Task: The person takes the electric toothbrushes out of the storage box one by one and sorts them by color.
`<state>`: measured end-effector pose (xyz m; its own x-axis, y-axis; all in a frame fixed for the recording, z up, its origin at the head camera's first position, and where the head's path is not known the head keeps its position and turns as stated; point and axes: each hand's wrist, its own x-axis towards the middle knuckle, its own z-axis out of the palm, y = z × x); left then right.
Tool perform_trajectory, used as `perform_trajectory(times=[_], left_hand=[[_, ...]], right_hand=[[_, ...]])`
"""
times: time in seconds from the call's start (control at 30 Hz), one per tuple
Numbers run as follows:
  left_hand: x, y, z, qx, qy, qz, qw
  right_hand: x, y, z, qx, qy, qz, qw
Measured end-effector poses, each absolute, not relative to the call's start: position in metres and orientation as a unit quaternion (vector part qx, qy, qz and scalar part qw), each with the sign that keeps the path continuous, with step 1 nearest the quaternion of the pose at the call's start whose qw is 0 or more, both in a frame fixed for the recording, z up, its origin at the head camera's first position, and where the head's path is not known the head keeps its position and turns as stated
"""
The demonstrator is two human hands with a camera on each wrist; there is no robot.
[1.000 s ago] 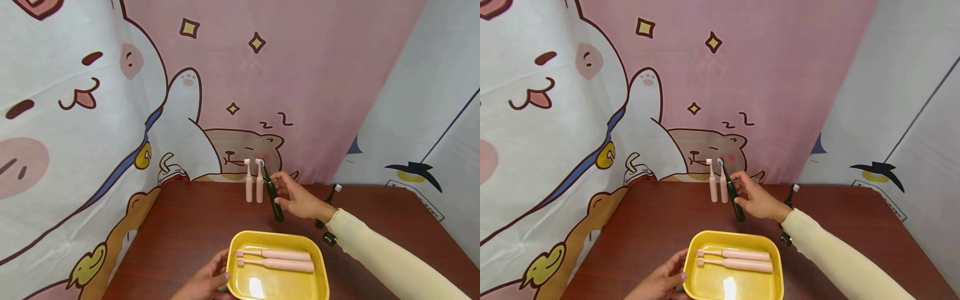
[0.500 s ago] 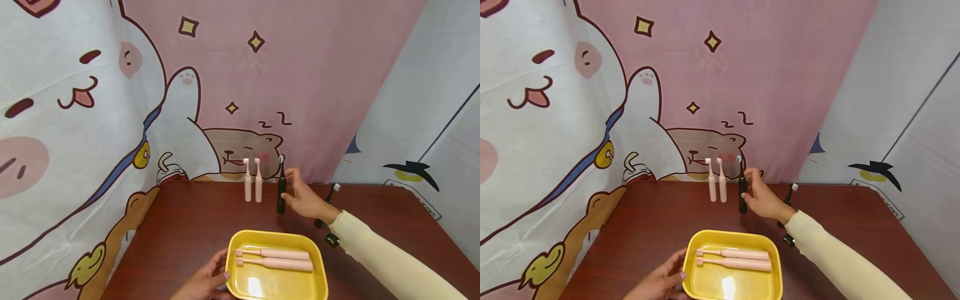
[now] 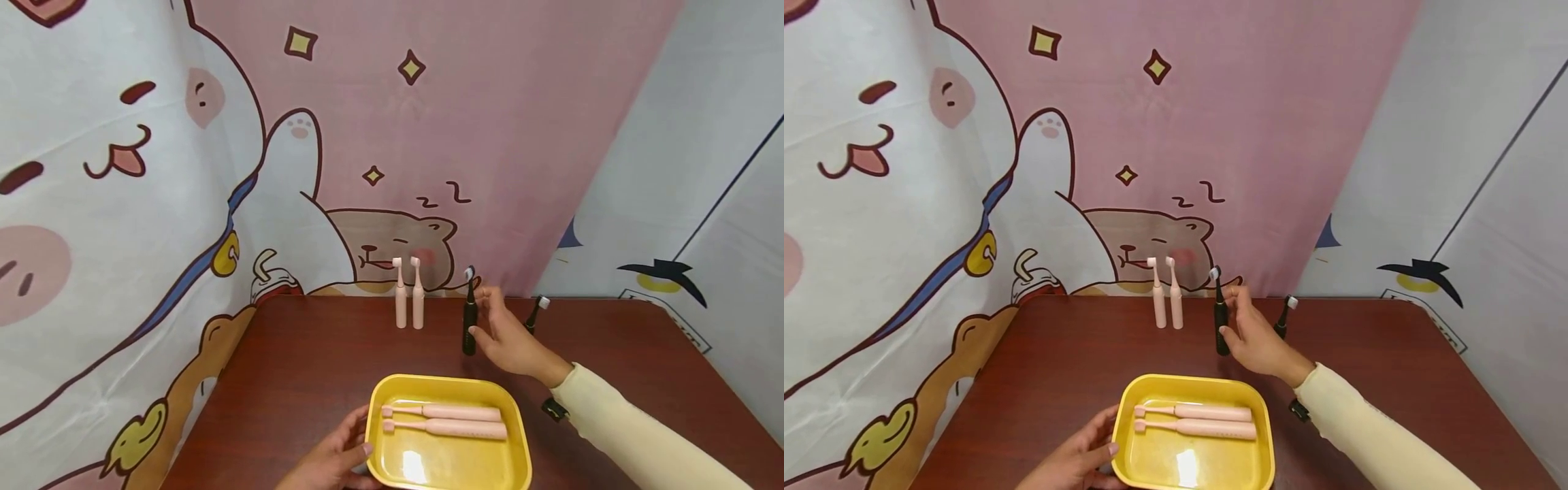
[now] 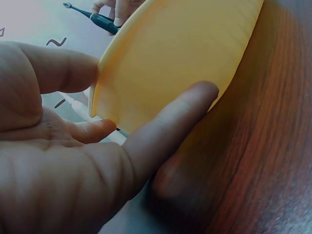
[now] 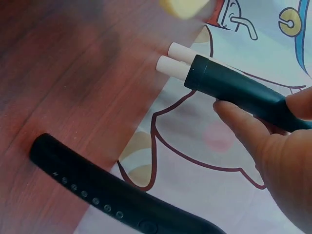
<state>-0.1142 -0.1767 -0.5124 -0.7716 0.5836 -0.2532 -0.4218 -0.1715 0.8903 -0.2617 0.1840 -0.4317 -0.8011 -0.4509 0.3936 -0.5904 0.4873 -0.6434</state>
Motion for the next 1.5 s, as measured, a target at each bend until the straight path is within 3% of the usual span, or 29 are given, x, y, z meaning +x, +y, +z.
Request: perform_trajectory(times=[0.37, 0.73, 1.23, 1.5], left_hand=[[-0.115, -0.175, -0.510, 0.070, 0.552, 0.761, 0.333], [-0.114, -0.175, -0.512, 0.083, 0.552, 0.761, 0.332], [-0.113, -0.173, -0.507, 0.056, 0.568, 0.751, 0.332], [-0.114, -0.174, -0.508, 0.067, 0.569, 0.747, 0.338]], right_hand=[[-0.233, 0.202, -0.437, 0.319, -0.833, 0.419, 0.170], [-0.213, 0.231, -0.452, 0.322, -0.800, 0.486, 0.144], [-0.191, 0.267, -0.467, 0.305, -0.806, 0.478, 0.167], [-0.196, 0.290, -0.485, 0.294, -0.792, 0.503, 0.183]])
